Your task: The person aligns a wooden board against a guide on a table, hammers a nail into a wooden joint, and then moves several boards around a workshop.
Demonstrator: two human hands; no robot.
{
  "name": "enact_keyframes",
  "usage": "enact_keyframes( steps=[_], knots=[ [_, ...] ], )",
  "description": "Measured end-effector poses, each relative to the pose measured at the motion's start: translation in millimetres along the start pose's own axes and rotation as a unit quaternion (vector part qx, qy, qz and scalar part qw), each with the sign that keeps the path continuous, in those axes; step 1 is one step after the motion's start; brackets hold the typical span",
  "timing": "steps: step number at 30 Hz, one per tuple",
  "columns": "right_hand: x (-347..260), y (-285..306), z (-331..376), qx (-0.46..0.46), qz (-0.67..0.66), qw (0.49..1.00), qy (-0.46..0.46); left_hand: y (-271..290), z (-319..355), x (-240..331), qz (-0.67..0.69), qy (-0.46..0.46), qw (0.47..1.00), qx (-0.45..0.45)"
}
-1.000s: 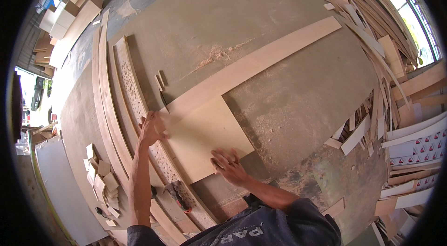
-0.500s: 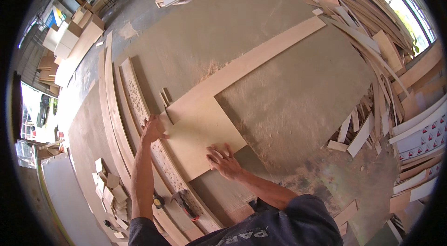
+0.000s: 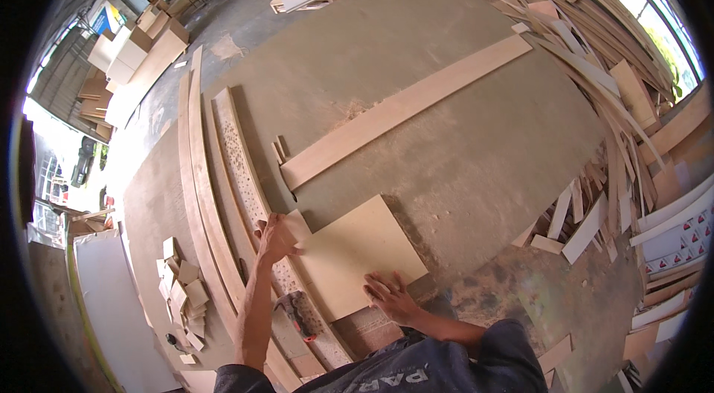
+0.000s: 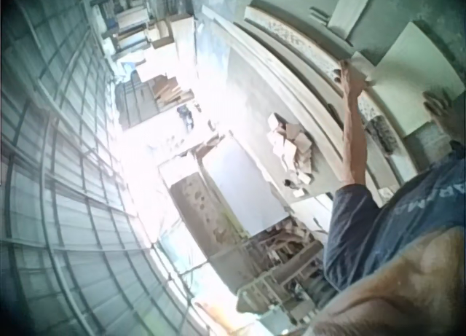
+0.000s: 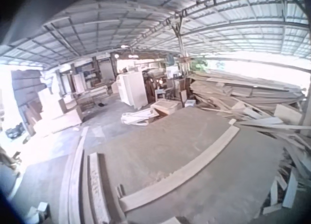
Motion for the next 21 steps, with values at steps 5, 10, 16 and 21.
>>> enact_keyframes(
  steps=[5, 10, 16, 21],
  knots=[
    [-7, 27, -9, -0.001, 0.033, 0.999, 0.018, 1, 17, -27, 0.111, -0.02, 0.978, 0.176],
    [42, 64, -88, -0.022, -0.099, 0.994, 0.044, 29, 75, -50, 0.212, -0.012, 0.927, 0.311],
    [141, 105, -235, 0.179, -0.067, 0.981, -0.027, 17, 237, -216, 0.444, 0.193, 0.567, 0.666],
    [158, 137, -324, 0.131, 0.089, 0.981, -0.109, -39, 318, -248, 0.366, 0.381, 0.624, 0.575]
  ],
)
Point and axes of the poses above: each hand's wrist, its own z-axis away from the middle knuckle, its own y-axis out of the back of the hand, x = y × z, the point moved 5 cm from there along -z, towards the middle knuckle, and after that the axes turned 11 degrees about -y, right-handed, at the moved point
